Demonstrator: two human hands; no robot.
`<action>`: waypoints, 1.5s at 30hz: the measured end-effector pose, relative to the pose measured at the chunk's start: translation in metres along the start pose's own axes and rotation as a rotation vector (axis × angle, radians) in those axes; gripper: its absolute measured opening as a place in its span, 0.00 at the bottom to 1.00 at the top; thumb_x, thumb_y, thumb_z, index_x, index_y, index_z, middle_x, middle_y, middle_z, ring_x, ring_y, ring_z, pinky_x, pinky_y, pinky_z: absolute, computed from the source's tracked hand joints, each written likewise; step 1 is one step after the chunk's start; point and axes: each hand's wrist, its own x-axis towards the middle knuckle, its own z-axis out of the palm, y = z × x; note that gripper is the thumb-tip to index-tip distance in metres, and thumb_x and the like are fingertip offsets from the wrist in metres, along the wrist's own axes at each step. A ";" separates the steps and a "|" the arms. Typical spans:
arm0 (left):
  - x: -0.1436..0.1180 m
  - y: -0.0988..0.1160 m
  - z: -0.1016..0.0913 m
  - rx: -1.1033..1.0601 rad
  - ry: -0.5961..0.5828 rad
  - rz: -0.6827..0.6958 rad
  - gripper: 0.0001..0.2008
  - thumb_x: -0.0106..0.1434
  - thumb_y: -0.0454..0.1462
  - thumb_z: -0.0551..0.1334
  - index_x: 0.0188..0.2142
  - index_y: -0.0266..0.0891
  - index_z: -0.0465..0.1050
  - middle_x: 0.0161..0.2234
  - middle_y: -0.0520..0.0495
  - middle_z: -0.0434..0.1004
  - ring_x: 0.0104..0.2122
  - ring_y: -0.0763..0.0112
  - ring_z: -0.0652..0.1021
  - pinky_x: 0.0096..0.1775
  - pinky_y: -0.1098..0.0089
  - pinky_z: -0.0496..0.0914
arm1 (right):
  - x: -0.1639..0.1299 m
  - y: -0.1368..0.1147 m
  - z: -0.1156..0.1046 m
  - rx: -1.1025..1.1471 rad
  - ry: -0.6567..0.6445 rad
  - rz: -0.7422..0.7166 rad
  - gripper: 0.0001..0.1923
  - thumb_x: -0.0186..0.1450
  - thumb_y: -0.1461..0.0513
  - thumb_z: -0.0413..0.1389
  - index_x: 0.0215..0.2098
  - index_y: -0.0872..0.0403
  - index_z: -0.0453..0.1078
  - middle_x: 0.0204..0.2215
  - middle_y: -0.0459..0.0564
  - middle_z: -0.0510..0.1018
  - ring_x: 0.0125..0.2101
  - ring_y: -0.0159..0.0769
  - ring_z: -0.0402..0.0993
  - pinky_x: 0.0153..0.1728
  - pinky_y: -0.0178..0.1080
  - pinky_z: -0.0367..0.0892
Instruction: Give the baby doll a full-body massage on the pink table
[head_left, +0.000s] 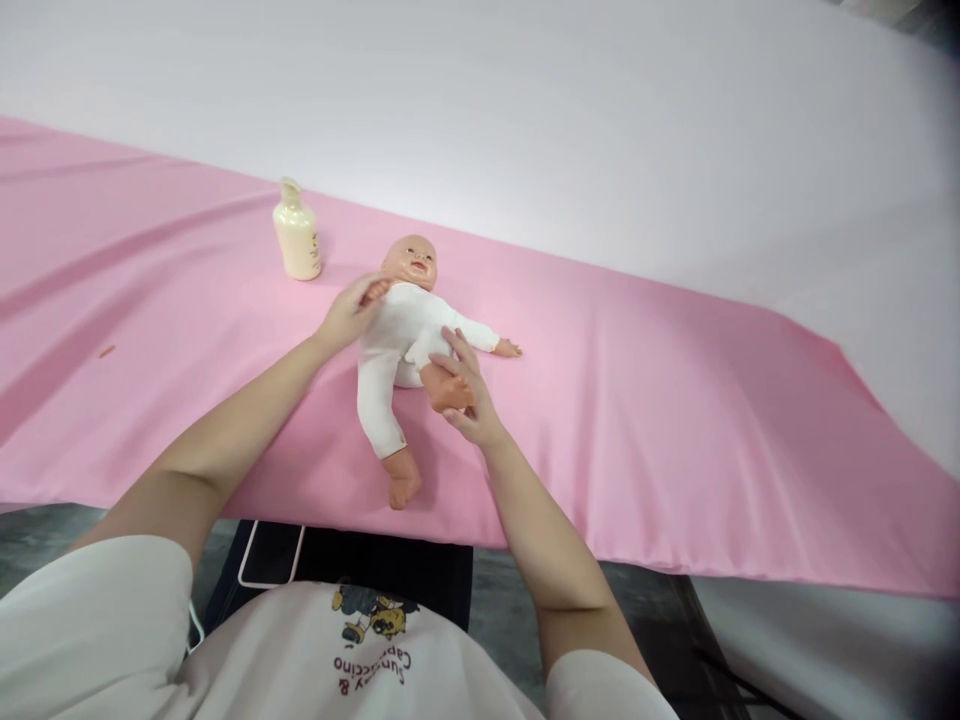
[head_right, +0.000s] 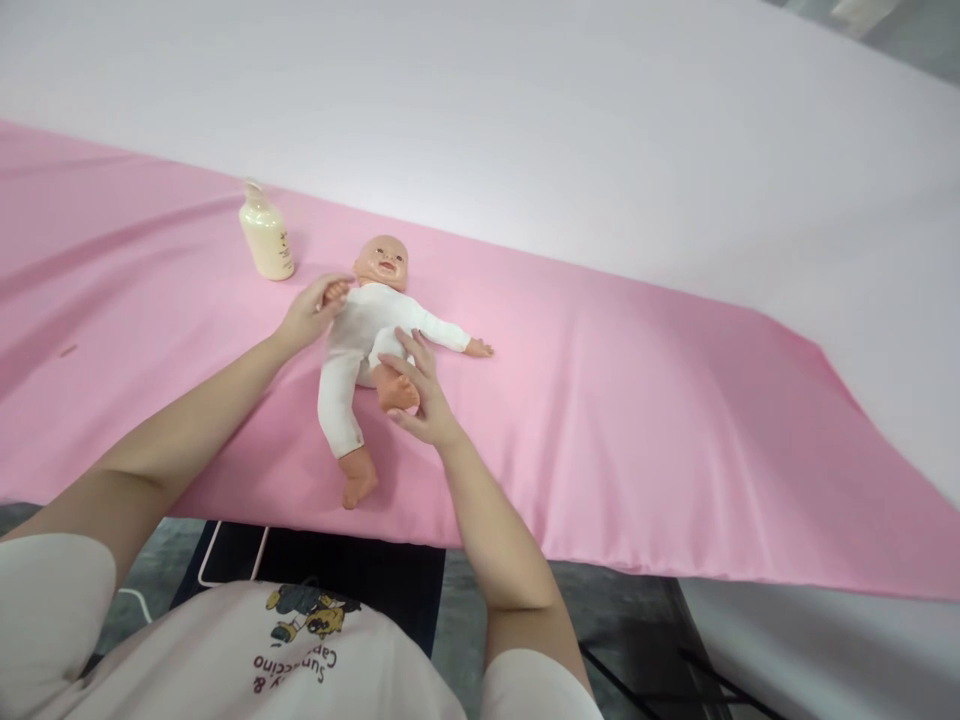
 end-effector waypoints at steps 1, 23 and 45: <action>0.004 -0.007 -0.009 -0.027 0.104 -0.034 0.19 0.68 0.47 0.61 0.53 0.41 0.72 0.48 0.41 0.78 0.49 0.64 0.78 0.53 0.61 0.71 | 0.000 -0.005 -0.001 0.029 0.010 -0.033 0.36 0.65 0.36 0.48 0.62 0.46 0.64 0.70 0.53 0.57 0.73 0.54 0.43 0.69 0.65 0.48; 0.004 -0.005 -0.013 -0.187 0.015 -0.117 0.21 0.61 0.45 0.67 0.52 0.41 0.76 0.50 0.42 0.80 0.51 0.61 0.79 0.55 0.61 0.72 | -0.001 -0.001 0.009 0.055 -0.102 -0.096 0.39 0.65 0.45 0.57 0.70 0.43 0.52 0.74 0.51 0.47 0.74 0.54 0.38 0.71 0.65 0.41; -0.006 -0.082 -0.058 -0.361 0.568 -0.495 0.28 0.65 0.62 0.56 0.51 0.45 0.67 0.55 0.39 0.75 0.55 0.58 0.78 0.51 0.53 0.76 | -0.016 -0.032 0.026 -0.227 0.047 -0.478 0.29 0.65 0.43 0.53 0.55 0.52 0.70 0.44 0.55 0.83 0.48 0.46 0.80 0.57 0.54 0.71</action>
